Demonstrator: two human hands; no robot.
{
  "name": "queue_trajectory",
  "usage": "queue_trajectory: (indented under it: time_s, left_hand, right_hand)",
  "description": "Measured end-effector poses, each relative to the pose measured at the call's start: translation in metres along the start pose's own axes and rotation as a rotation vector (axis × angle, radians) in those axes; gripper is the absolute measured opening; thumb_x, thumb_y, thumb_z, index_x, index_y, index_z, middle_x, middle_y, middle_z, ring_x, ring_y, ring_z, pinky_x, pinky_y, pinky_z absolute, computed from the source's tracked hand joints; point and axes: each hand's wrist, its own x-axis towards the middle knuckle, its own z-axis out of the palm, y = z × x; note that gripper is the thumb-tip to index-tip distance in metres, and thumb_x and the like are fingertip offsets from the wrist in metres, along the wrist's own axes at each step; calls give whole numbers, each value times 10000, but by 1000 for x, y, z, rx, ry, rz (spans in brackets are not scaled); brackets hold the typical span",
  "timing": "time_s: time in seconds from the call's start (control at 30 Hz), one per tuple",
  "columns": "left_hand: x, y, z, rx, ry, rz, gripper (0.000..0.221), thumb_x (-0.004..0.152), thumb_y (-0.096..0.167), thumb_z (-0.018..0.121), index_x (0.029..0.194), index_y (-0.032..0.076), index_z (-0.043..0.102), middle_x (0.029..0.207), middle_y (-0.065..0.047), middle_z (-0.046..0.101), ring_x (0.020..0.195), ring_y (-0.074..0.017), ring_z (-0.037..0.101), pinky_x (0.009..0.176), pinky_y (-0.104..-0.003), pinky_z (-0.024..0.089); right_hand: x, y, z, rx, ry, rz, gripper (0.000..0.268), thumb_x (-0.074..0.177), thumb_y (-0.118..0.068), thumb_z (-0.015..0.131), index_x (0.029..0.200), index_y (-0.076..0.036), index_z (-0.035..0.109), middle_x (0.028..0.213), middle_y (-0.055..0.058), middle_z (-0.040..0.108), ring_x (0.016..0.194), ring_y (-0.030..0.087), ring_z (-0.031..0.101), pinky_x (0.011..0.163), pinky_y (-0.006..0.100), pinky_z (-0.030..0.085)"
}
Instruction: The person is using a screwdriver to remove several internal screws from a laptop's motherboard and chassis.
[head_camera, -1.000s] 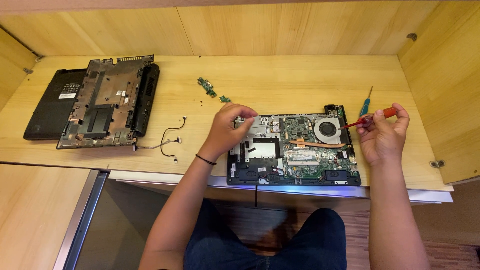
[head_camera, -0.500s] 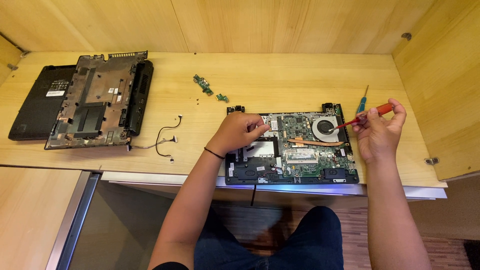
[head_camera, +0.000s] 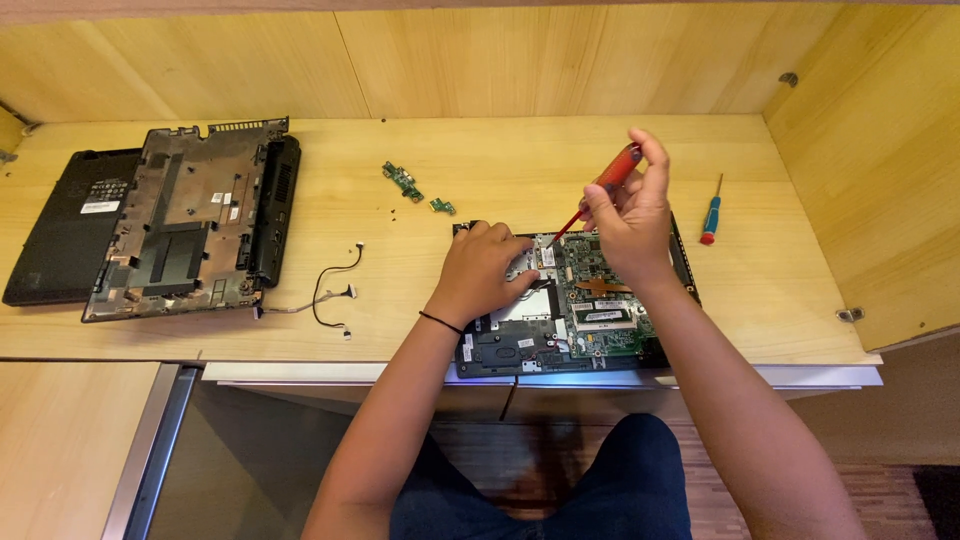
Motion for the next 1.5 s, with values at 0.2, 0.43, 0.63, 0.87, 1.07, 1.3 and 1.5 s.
queue_trajectory:
  time_s: [0.2,0.43,0.63,0.87,1.07,1.3,1.5]
  left_hand:
    - [0,0,6,23,42,18,336,748,358,727,1035,184,712,796,-11,560,822,-214,532,708,-356,383]
    - [1,3,1,30,51,26,302,749,340,722,1006,181,716,799,-29,564,821,-231,534,706,-374,400]
    - [0,3,1,6,56,19,288,754,326,726,998,173,725,794,-30,573,815,-225,537,705,-365,399]
    - [-1,3,3,-8,81,21,292,739,323,738,991,175,724,789,-33,577,814,-234,542,706,-374,406]
    - [-1,3,1,-13,60,9,293,745,323,733,999,179,722,795,-32,585,818,-232,549,707,-371,406]
    - [-1,3,2,-22,60,-9,304,737,326,738,1003,178,720,811,-37,596,832,-237,556,708,-365,402]
    - [-1,4,1,-12,49,-11,307,741,327,741,1006,172,724,817,-44,611,833,-232,562,709,-357,398]
  right_hand:
    - [-2,9,13,-65,-25,-54,575,977,14,566,1441,-86,242,872,176,566,690,197,618,552,268,572]
    - [-1,14,12,-94,-53,-49,580,976,13,570,1441,-87,238,865,179,565,685,220,626,537,277,574]
    - [-2,18,11,-66,-40,-32,586,977,22,567,1443,-91,230,879,179,562,700,220,629,542,280,579]
    - [-1,17,12,-60,-51,-50,581,981,18,565,1441,-94,229,878,176,559,696,223,631,538,273,575]
    - [2,21,13,-92,-104,-89,577,964,13,595,1427,-71,262,862,185,582,672,224,631,529,281,569]
    - [23,7,9,-835,-104,-552,360,941,-361,653,1171,-84,636,730,36,637,621,179,653,494,300,506]
    - [30,-13,21,-1219,-34,-608,294,927,-432,630,1050,-167,656,647,-35,587,529,155,623,475,291,504]
